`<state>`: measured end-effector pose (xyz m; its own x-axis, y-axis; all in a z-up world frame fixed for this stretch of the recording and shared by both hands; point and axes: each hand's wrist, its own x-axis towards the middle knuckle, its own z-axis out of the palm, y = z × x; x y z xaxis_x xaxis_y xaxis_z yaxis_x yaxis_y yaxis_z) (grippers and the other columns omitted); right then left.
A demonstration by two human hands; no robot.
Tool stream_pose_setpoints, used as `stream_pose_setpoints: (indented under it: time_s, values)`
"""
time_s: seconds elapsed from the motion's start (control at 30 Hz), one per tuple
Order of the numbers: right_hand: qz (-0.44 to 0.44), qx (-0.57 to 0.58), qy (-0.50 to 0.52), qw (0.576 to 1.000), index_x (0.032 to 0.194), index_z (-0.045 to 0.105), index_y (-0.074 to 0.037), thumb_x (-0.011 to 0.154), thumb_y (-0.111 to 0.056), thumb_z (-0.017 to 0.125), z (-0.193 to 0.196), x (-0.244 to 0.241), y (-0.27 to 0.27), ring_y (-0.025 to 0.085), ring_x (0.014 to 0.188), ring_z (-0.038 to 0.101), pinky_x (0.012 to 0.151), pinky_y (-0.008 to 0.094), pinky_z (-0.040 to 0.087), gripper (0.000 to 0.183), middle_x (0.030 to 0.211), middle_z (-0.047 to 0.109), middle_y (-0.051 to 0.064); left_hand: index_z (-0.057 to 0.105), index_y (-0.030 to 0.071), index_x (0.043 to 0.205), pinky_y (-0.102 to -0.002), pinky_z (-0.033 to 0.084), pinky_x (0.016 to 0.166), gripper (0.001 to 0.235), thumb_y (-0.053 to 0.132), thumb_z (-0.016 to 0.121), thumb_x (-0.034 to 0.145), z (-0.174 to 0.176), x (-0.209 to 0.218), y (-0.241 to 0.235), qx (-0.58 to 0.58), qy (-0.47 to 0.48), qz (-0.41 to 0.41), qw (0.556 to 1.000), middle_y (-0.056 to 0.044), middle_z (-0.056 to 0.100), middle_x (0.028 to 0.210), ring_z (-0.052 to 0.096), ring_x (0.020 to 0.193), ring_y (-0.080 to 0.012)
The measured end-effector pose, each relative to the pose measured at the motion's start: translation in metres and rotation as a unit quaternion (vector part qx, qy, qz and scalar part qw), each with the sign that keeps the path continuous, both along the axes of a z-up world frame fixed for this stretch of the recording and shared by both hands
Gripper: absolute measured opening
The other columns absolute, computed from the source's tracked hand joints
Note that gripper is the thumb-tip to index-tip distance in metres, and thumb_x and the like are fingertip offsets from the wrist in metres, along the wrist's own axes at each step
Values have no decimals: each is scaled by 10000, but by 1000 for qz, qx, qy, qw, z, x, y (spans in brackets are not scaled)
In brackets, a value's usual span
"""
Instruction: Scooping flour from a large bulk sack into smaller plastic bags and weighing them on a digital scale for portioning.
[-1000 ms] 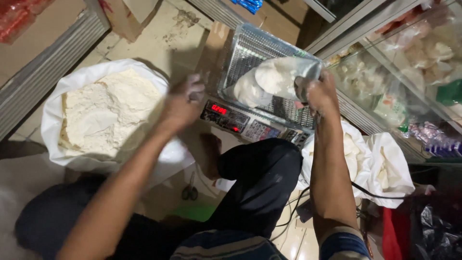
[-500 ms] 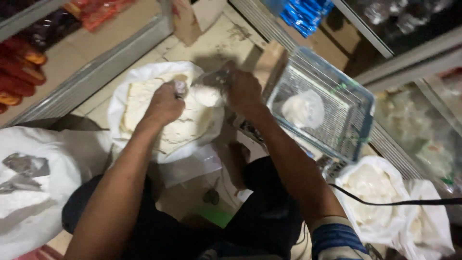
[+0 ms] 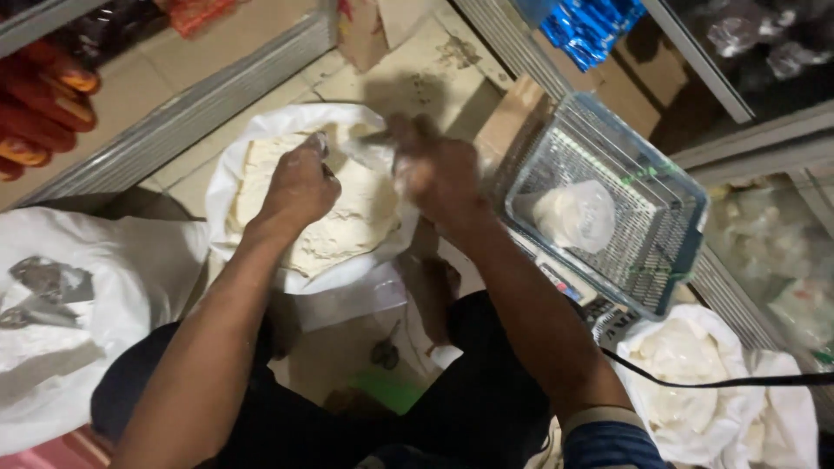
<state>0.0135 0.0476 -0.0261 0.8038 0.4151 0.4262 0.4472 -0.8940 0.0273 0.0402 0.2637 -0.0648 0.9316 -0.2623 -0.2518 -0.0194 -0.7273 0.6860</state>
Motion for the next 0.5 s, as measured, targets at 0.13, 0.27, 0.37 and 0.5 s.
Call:
stream_pose_setpoints:
  time_s: [0.13,0.27,0.37,0.5]
  values:
    - [-103,-39,-47,993,1320,586,-114,918,-136,633,-7,-7,-99,340,889,714,794,462,570,406,1077,652,118,612,-107,1304,-631,527,960,447,42,511,895,22,-12,-25,-38,-21,-1,999,-359,677,1169,630,1160,-533]
    - [-196,257,97,941,1266,608,51,894,26,617,78,-48,-131,510,1075,656,772,474,630,373,1144,676,275,685,-11,1243,-599,555,931,389,96,526,904,35,-21,-61,-66,-11,-21,998,-293,710,1117,653,1133,-511]
    - [-287,314,46,904,1117,685,-156,877,-83,638,92,-78,-172,297,907,689,815,435,551,255,948,667,109,700,12,1219,-639,541,928,376,139,571,890,42,-31,-93,-109,-9,-34,993,-291,719,1090,646,1128,-528]
    - [-279,263,17,923,1131,601,-26,881,123,568,123,-120,-205,204,763,584,667,351,519,293,907,621,78,712,62,994,-447,527,632,249,235,570,885,17,-44,-155,-158,-151,-87,972,-169,731,855,651,676,-360]
